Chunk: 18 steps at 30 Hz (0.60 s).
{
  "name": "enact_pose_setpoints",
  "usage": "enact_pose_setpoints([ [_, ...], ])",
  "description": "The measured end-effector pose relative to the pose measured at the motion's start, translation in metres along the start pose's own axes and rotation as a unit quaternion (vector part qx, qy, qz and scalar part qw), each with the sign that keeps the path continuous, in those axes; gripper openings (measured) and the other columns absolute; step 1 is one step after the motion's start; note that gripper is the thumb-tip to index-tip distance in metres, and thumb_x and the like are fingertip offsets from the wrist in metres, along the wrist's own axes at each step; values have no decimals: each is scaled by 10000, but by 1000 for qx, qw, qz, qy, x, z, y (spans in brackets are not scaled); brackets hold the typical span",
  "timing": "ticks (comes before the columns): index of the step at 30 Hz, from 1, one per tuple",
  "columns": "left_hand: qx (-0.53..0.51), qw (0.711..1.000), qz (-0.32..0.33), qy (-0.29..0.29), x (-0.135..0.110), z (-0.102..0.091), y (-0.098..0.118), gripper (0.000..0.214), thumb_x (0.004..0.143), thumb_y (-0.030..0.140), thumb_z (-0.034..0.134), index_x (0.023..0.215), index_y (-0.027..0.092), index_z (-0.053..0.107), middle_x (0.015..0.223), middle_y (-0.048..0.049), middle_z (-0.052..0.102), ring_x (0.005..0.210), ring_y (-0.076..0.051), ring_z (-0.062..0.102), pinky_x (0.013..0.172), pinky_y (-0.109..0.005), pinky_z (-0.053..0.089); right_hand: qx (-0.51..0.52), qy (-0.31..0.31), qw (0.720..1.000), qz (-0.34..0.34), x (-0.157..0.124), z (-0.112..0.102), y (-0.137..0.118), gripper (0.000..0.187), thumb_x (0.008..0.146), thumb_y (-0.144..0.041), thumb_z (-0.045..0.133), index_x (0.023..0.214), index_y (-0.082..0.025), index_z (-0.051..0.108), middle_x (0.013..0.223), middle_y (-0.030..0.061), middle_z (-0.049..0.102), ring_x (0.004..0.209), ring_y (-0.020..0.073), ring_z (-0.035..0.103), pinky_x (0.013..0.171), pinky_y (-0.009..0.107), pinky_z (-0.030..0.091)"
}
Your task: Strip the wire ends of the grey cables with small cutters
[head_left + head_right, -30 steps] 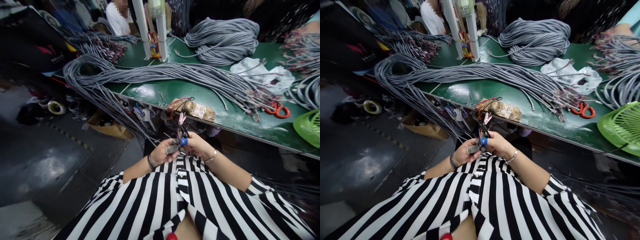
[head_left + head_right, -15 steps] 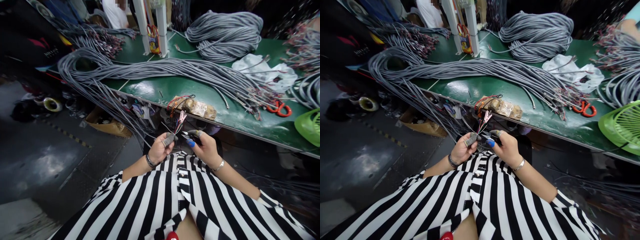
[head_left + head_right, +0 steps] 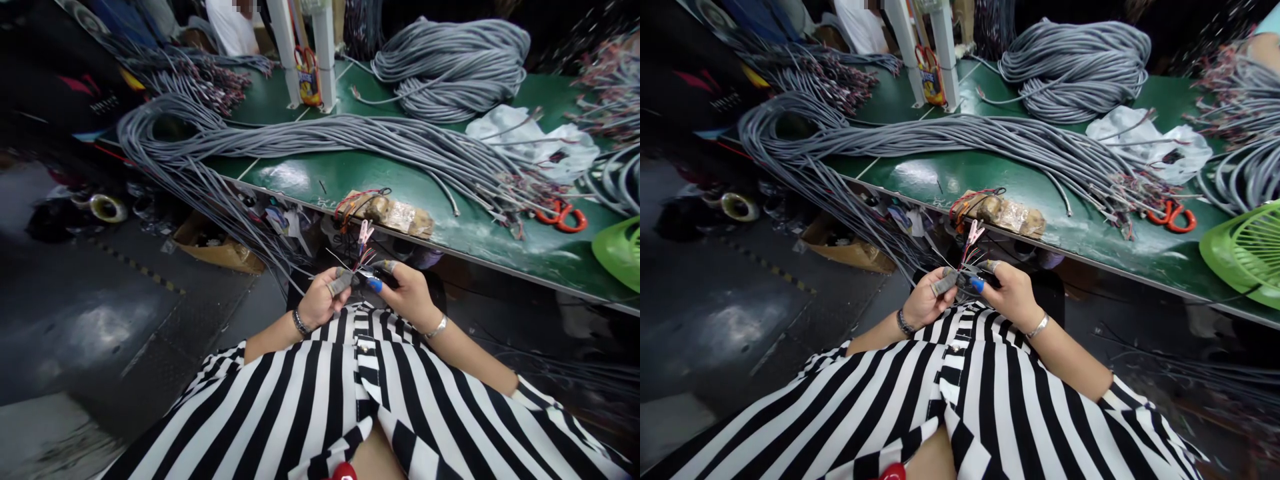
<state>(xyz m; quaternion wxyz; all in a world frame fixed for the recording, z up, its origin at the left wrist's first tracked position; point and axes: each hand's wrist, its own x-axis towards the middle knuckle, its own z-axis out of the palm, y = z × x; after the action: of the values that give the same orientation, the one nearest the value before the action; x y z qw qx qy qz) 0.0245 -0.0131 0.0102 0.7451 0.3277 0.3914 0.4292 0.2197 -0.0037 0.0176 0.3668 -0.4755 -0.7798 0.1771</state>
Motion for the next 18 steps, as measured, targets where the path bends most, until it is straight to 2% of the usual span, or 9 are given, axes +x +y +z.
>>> enact_pose_setpoints([
  [8, 20, 999, -24, -8, 0, 2, 1, 401, 683, 470, 729, 758, 154, 494, 474, 60, 523, 283, -20, 359, 293, -139, 166, 17, -15, 1000, -6, 2, -2, 4, 227, 832, -353, 578, 942, -173, 663, 818, 75, 689, 727, 183, 630, 661, 284, 482],
  [14, 31, 999, -19, -7, -1, 1, 0, 397, 696, 478, 717, 756, 158, 490, 458, 65, 509, 277, -24, 351, 286, -138, 176, -1, -63, 993, -96, 1, -8, 5, 254, 822, -367, 588, 968, -173, 660, 729, 56, 646, 647, 158, 587, 608, 262, 436],
  [18, 83, 997, -2, 0, -1, -2, -4, 376, 731, 486, 682, 792, 151, 523, 491, 61, 523, 298, -18, 360, 299, -134, 205, 29, -82, 994, -61, 3, -8, 7, 245, 842, -382, 555, 951, -185, 653, 787, 63, 670, 685, 159, 605, 641, 259, 444],
])
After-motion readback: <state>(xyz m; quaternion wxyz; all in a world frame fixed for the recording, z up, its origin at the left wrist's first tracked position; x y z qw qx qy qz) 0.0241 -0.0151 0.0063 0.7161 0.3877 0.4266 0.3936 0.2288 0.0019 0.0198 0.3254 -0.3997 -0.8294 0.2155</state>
